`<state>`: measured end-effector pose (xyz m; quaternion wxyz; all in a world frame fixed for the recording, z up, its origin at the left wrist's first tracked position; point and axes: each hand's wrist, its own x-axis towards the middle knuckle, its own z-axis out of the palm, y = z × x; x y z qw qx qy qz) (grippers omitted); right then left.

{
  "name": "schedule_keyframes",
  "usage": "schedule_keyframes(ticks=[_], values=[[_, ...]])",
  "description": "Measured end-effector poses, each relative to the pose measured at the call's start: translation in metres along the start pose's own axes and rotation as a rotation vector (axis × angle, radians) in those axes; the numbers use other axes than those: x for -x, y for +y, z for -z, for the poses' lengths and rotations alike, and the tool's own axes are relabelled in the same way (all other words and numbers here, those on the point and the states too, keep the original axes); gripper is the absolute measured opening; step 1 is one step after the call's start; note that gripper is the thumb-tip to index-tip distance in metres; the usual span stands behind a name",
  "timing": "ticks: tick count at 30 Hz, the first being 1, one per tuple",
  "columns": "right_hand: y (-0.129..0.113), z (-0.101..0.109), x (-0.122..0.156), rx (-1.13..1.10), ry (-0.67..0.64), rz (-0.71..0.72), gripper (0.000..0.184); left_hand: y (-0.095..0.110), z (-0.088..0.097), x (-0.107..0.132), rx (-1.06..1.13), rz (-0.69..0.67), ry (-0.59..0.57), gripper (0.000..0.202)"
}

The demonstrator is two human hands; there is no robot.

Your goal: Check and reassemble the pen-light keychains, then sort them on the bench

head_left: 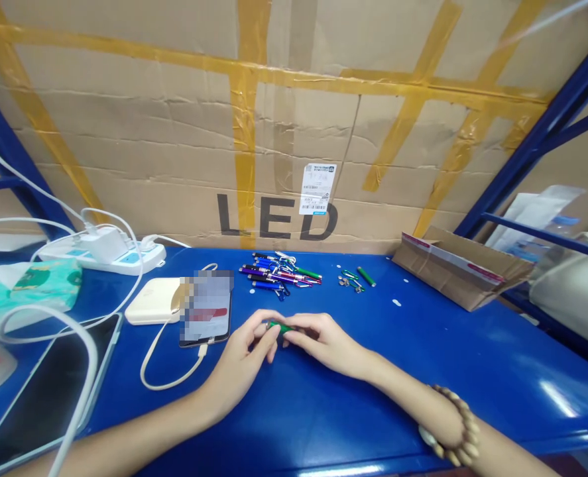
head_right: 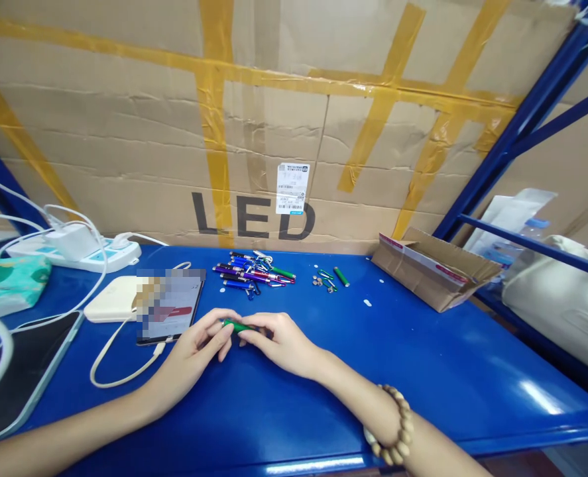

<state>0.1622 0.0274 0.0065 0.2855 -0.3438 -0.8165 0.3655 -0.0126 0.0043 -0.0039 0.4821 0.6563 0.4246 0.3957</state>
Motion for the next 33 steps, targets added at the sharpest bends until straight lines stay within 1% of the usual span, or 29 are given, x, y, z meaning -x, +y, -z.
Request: schedule_keyframes(ticks=[2,4,7,10,13,14,16,19,21,23,26,28,30,33], values=[[0.008,0.009,-0.002,0.046,0.075,-0.007,0.026,0.0,0.0,0.0,-0.006,0.04,0.019,0.035],[0.017,0.02,-0.004,0.096,0.177,-0.06,0.028,0.001,0.0,-0.001,0.012,0.074,0.044,0.036],[0.034,0.044,-0.006,0.132,0.385,-0.115,0.03,0.0,0.0,-0.001,0.049,0.1,0.04,0.031],[0.056,0.071,-0.005,0.101,0.586,-0.172,0.038,-0.001,0.0,-0.001,0.061,0.104,0.014,0.024],[0.076,0.094,-0.001,0.134,0.73,-0.294,0.042,0.0,0.0,0.0,0.06,0.108,0.005,0.019],[0.082,0.099,0.001,0.179,0.754,-0.351,0.042,0.0,0.0,0.0,0.06,0.11,0.003,0.019],[0.09,0.105,0.005,0.329,0.756,-0.472,0.038,0.001,0.0,0.0,0.062,0.111,0.002,0.019],[0.096,0.107,0.01,0.577,0.687,-0.673,0.032,0.001,0.001,0.001,0.068,0.108,-0.001,0.017],[0.096,0.105,0.011,0.633,0.656,-0.748,0.031,0.001,0.001,0.001,0.072,0.106,-0.003,0.017],[0.097,0.104,0.01,0.58,0.69,-0.713,0.03,0.0,0.001,0.001,0.075,0.104,-0.006,0.017],[0.1,0.103,0.008,0.422,0.824,-0.565,0.031,0.001,0.001,0.001,0.072,0.112,-0.009,0.017],[0.102,0.104,0.007,0.33,0.888,-0.494,0.035,0.001,0.001,0.0,0.067,0.12,-0.013,0.017],[0.105,0.107,0.008,0.275,0.923,-0.444,0.04,0.001,0.001,0.0,0.064,0.127,-0.015,0.018],[0.108,0.114,0.009,0.295,0.94,-0.383,0.043,-0.001,0.001,0.0,0.059,0.13,-0.031,0.019]])
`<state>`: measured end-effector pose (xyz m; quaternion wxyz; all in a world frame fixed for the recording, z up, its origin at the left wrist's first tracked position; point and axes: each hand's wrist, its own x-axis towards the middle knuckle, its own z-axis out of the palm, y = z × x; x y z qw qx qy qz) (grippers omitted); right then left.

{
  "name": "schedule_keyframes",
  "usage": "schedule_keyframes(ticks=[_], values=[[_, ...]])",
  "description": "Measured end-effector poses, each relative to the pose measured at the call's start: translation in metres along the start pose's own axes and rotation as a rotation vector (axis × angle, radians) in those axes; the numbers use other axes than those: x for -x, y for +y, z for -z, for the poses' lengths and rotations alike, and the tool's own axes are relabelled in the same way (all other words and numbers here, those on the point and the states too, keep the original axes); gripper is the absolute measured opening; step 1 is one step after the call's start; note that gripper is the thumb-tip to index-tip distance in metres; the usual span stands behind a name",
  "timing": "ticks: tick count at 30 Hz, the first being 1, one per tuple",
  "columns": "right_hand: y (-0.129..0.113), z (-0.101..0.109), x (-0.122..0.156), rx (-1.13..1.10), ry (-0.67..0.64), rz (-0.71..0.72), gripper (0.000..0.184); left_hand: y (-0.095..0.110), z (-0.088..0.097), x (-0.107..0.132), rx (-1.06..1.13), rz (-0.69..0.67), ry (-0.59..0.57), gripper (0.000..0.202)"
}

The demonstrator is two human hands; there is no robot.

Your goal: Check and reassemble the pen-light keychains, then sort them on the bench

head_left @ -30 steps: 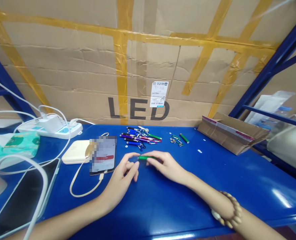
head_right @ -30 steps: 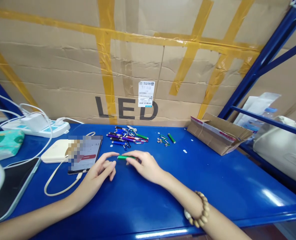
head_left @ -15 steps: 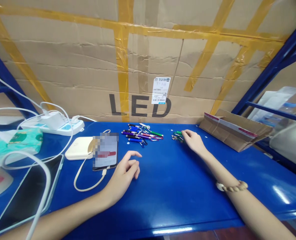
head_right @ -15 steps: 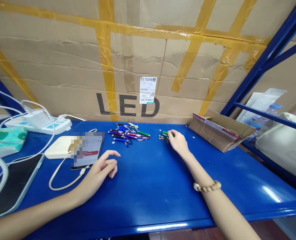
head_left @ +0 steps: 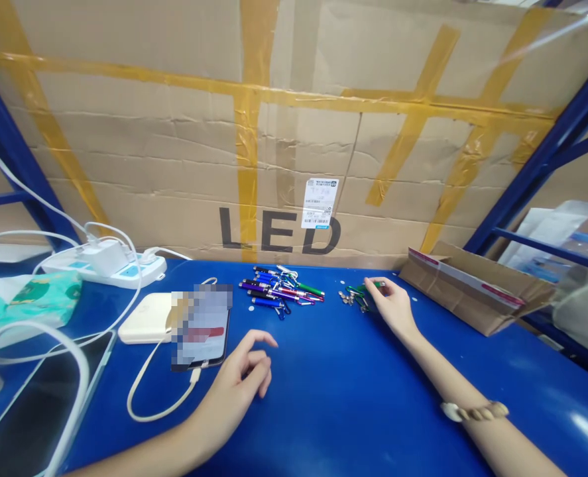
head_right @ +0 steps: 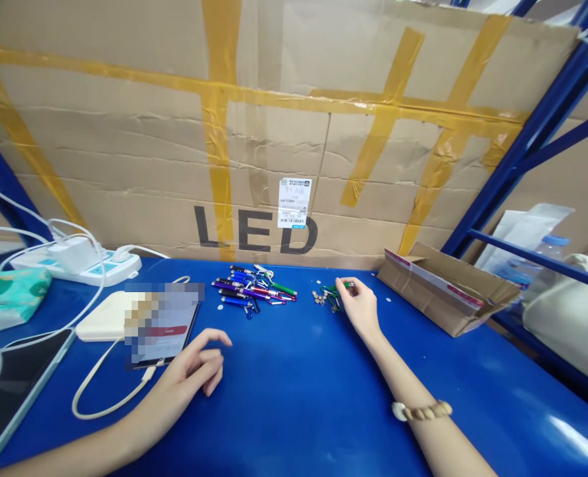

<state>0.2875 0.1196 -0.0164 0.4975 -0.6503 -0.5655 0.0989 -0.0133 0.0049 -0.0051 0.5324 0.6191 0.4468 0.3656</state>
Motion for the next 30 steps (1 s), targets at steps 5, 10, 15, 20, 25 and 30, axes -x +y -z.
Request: schedule_keyframes(ticks=[5,10,15,20,25,30], values=[[0.003,0.013,-0.009,0.157,-0.034,-0.002,0.043,-0.004,0.0,0.003,-0.009,-0.014,-0.043,0.023],[0.009,0.024,-0.017,0.405,-0.001,-0.088,0.039,0.001,-0.001,0.003,-0.075,-0.037,-0.035,0.02],[0.016,0.026,-0.02,0.337,-0.015,-0.026,0.034,0.007,-0.004,0.001,-0.175,-0.131,0.004,0.017],[0.017,0.03,-0.018,0.335,-0.047,0.0,0.035,0.008,-0.012,0.007,-0.45,-0.223,0.053,0.014],[0.02,0.032,-0.01,0.346,-0.138,0.048,0.03,0.006,-0.022,0.018,-0.872,-0.469,0.061,0.011],[0.019,0.032,0.001,0.438,-0.174,0.097,0.039,0.004,-0.026,0.022,-0.961,-0.544,0.153,0.008]])
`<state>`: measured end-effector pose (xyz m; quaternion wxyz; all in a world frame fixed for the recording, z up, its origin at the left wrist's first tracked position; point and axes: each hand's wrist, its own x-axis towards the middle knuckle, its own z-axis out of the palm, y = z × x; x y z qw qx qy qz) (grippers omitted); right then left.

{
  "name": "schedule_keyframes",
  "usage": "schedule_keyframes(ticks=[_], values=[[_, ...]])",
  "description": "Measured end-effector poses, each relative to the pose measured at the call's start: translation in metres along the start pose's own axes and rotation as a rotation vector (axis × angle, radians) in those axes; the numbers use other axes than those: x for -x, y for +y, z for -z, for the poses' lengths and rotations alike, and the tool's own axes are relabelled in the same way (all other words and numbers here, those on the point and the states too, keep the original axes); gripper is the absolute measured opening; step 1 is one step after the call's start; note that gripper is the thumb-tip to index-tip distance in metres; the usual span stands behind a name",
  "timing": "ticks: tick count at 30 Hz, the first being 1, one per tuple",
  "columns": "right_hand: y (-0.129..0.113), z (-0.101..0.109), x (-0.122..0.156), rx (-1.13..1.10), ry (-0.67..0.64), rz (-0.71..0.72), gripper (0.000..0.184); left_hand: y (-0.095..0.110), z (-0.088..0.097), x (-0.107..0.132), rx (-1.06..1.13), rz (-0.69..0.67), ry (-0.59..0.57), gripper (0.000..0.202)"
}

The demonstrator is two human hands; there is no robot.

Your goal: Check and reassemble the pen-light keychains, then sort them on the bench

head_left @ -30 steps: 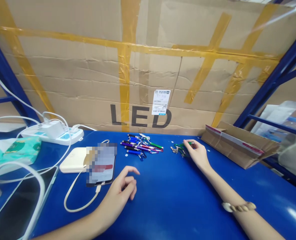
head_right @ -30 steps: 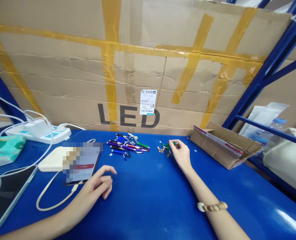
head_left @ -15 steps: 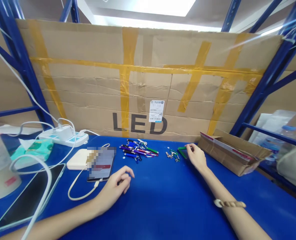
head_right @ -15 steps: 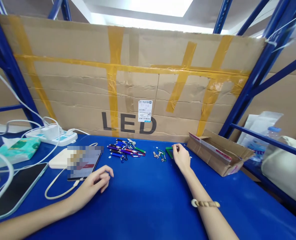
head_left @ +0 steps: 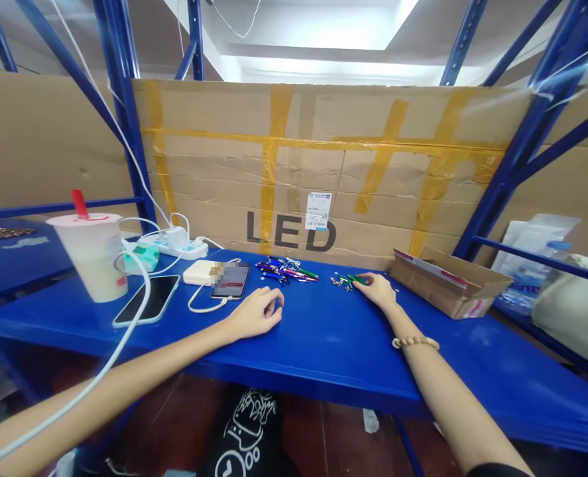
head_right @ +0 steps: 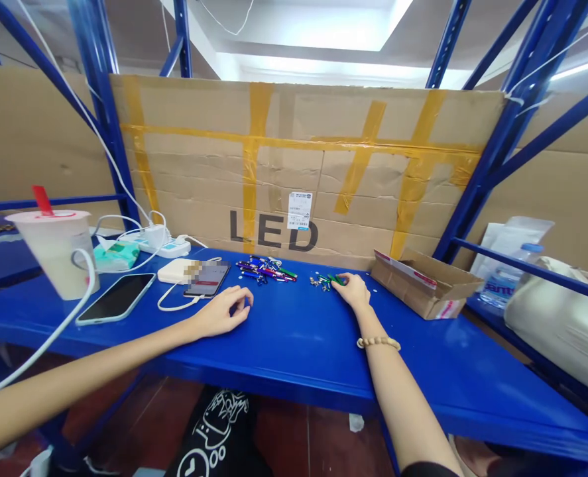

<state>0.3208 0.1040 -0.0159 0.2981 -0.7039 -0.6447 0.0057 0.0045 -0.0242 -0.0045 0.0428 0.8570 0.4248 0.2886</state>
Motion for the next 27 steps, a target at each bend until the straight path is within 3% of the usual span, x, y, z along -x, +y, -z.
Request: schedule_keyframes(ticks=[4,7,9,17,27], values=[[-0.002,-0.003,0.0,0.058,0.033,0.075,0.042,-0.004,0.0,0.002,-0.06,0.04,0.094,0.013],[-0.001,-0.009,-0.003,0.067,-0.046,0.114,0.037,-0.012,-0.003,-0.001,-0.168,0.138,0.212,0.025],[-0.001,-0.013,-0.004,0.064,-0.114,0.146,0.036,-0.02,-0.008,-0.008,-0.249,0.175,0.232,0.028],[-0.005,-0.014,-0.002,0.048,-0.139,0.217,0.038,-0.048,-0.033,-0.061,-0.45,0.143,0.105,0.026],[-0.015,-0.006,-0.003,-0.062,0.091,0.253,0.031,-0.062,-0.035,-0.085,-0.448,-0.055,-0.055,0.02]])
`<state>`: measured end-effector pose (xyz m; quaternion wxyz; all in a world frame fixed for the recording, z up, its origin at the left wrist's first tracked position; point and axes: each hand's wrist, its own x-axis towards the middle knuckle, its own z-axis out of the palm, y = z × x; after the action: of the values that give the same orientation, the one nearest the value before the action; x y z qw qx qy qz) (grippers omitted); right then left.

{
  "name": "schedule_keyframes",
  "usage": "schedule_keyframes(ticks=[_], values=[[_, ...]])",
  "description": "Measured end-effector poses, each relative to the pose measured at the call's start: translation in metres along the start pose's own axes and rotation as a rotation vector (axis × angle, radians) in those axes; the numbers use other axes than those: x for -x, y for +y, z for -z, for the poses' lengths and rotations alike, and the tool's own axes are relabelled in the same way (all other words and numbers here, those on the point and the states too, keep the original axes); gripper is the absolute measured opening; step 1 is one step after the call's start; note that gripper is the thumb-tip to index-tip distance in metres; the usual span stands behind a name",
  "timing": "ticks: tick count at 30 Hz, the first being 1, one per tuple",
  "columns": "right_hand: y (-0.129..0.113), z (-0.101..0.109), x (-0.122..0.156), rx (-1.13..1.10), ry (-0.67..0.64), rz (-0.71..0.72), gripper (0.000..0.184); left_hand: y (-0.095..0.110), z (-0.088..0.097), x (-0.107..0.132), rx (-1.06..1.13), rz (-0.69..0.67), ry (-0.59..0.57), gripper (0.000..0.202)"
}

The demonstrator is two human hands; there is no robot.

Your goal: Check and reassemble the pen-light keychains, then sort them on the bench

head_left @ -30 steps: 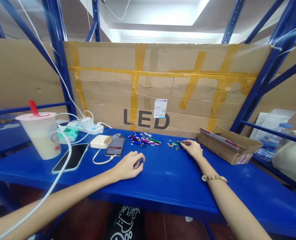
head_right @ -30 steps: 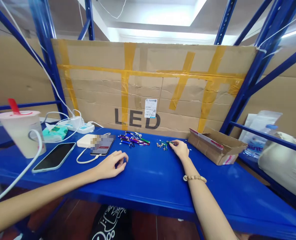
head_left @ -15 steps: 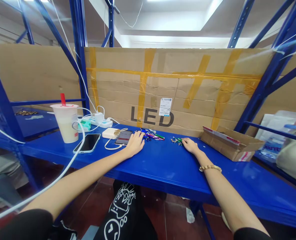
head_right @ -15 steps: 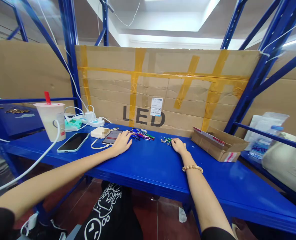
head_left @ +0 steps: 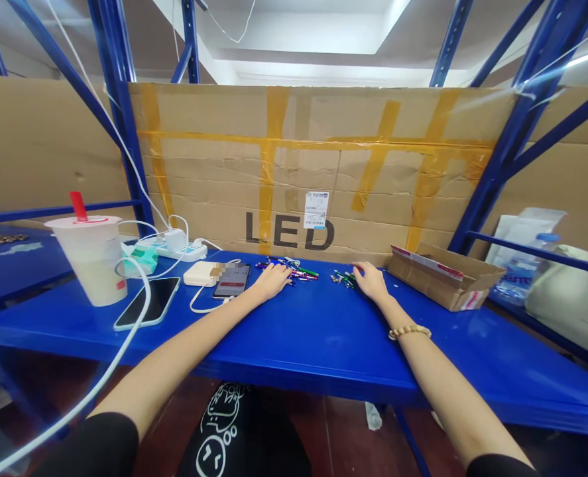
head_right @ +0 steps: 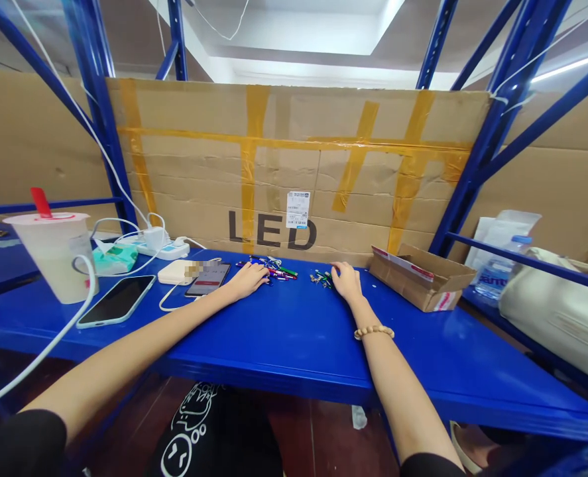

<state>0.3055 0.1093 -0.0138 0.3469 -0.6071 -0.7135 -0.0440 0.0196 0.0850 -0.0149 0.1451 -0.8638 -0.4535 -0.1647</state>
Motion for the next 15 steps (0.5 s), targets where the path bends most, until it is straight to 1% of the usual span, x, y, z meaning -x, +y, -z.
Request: schedule_keyframes(ticks=[2,4,7,8,10,12,13,15], values=[[-0.009,0.002,0.0,-0.029,0.064,0.019,0.031,0.002,0.001,0.0,0.052,-0.058,-0.001,0.021],[-0.025,0.004,0.0,-0.057,0.12,0.045,0.031,0.004,0.002,0.0,0.118,-0.104,0.017,0.025],[-0.062,0.004,0.007,-0.146,0.151,0.151,0.033,0.008,0.006,0.001,0.231,-0.143,0.081,0.027],[-0.077,0.003,0.01,-0.277,0.139,0.233,0.033,0.01,0.007,0.002,0.271,-0.148,0.114,0.027],[-0.103,0.0,0.017,-0.474,0.008,0.362,0.033,0.012,0.009,0.003,0.352,-0.128,0.196,0.028],[-0.122,-0.006,0.024,-0.573,-0.114,0.424,0.034,0.015,0.01,0.004,0.432,-0.109,0.261,0.027],[-0.127,-0.01,0.026,-0.593,-0.152,0.435,0.034,0.017,0.01,0.005,0.466,-0.107,0.278,0.027],[-0.129,-0.017,0.029,-0.582,-0.205,0.43,0.034,0.02,0.008,0.007,0.52,-0.094,0.295,0.027]])
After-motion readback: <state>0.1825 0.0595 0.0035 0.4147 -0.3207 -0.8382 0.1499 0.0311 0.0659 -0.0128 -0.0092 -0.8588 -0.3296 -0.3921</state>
